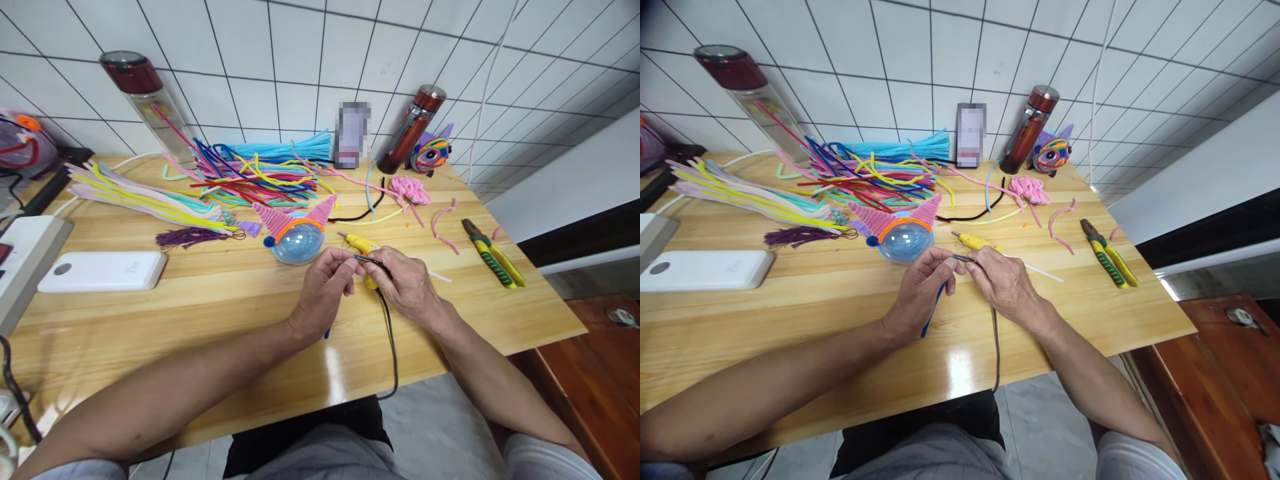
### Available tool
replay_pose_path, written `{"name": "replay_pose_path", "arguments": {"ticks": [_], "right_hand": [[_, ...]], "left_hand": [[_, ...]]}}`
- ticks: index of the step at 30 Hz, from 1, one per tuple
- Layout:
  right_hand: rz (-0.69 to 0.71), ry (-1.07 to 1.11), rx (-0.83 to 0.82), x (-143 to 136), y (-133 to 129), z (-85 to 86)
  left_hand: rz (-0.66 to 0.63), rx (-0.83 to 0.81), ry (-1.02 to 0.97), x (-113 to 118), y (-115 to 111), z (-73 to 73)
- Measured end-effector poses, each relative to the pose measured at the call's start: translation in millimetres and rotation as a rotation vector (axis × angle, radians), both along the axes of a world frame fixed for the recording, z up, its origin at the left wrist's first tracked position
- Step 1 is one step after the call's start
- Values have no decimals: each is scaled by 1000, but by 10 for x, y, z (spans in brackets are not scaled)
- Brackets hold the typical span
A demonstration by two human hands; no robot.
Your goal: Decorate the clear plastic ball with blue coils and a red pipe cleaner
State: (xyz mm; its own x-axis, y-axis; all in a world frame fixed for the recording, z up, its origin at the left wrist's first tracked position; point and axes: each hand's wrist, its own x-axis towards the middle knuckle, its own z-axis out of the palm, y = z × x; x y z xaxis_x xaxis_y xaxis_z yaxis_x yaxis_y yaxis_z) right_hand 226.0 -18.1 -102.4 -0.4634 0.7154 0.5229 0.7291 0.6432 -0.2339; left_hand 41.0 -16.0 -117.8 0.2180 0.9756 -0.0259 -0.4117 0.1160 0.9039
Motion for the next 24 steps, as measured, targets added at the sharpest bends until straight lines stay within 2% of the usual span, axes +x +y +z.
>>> {"name": "replay_pose_path", "arguments": {"ticks": [5,24], "right_hand": [[31,12,46,10,17,-22],[58,32,-83,26,29,-18]], "left_hand": [[7,9,-7,-2,4,-22],[35,24,-11,12,26,-20]]}}
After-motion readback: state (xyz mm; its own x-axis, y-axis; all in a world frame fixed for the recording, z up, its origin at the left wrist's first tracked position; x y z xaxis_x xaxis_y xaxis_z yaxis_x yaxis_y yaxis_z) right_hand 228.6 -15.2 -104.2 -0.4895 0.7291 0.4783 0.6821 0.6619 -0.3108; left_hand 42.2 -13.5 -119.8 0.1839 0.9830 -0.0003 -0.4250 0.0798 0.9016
